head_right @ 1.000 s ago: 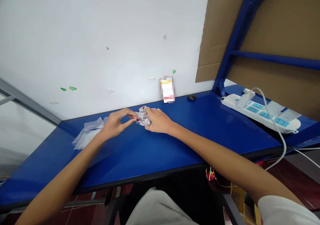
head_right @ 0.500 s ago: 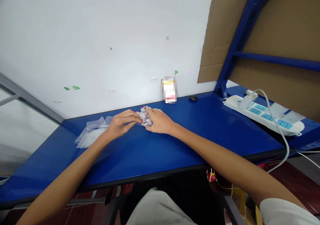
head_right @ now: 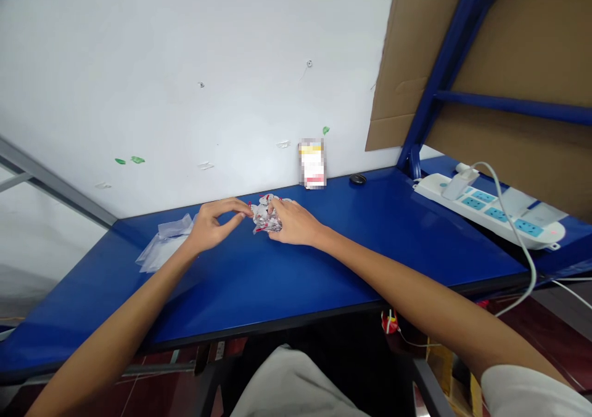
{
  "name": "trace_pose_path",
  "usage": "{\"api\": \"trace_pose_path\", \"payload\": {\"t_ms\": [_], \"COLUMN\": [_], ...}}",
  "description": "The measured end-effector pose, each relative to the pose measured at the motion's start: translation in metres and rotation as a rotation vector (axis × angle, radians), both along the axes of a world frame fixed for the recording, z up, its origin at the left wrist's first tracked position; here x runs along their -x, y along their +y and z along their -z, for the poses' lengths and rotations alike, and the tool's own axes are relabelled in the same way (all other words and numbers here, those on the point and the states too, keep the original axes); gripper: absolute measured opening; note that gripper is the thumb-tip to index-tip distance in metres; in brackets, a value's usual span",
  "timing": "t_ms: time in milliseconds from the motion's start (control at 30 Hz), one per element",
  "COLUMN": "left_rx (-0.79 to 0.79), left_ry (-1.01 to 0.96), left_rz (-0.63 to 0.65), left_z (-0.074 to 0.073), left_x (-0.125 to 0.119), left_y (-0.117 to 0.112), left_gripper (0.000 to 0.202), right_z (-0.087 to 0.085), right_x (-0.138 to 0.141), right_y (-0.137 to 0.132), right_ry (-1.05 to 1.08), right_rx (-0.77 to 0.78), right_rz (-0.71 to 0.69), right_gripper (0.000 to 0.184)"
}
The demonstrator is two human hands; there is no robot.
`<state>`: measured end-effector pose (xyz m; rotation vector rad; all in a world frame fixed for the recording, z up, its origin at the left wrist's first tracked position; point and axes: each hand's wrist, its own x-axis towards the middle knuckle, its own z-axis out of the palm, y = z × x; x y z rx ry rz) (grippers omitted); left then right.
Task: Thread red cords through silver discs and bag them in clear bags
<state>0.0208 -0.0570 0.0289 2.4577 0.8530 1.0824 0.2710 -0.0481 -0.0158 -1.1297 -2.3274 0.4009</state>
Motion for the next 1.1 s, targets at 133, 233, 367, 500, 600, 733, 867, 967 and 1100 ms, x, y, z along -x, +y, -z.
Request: {"api": "trace_pose_path", "payload": {"t_ms": [133, 233, 367, 500, 600, 733, 867, 967, 1100], "left_rx": [0.056, 0.085, 0.050, -0.119, -0.226, -0.304, -0.371, -0.379, -0.267], "left_ry": [0.020, 0.039, 0.054, 0.103, 0.194, 0.278, 0.265, 0.253, 0.174], "left_rz": [0.008, 0.030, 0.071, 0.069, 0.071, 0.112, 0.075, 0.057, 0.143], "left_z": [-0.001, -0.001, -0.003, -0.006, -0.004, 0.003, 0.015, 0.022, 0.017], "left_x": [0.005, 0.002, -0.003, -0.002, 0.002, 0.004, 0.001, -0.003, -0.006], "left_y": [0.003, 0.000, -0.006, -0.004, 0.003, 0.010, 0.012, 0.011, 0.007], "left_gripper": [0.022, 0.025, 0.026, 0.022, 0.019, 0.015, 0.015, 0.015, 0.017], "right_z": [-0.002, -0.004, -0.004, -0.001, 0.002, 0.003, 0.002, 0.002, 0.003], "right_x": [0.001, 0.001, 0.001, 0.001, 0.001, 0.001, 0.002, 0.005, 0.006], "right_y": [-0.001, -0.002, -0.004, -0.001, 0.001, 0.001, -0.002, -0.004, -0.005], "right_ry": [0.056, 0.073, 0.082, 0.123, 0.156, 0.177, 0.145, 0.123, 0.129], "right_rx": [0.005, 0.003, 0.003, 0.001, -0.006, -0.021, -0.013, 0.033, 0.089], "right_rz": [-0.003, -0.012, -0.016, -0.004, 0.002, -0.022, -0.053, -0.070, -0.088], "right_gripper": [0.043, 0.043, 0.043, 0.043, 0.044, 0.044, 0.045, 0.046, 0.044]}}
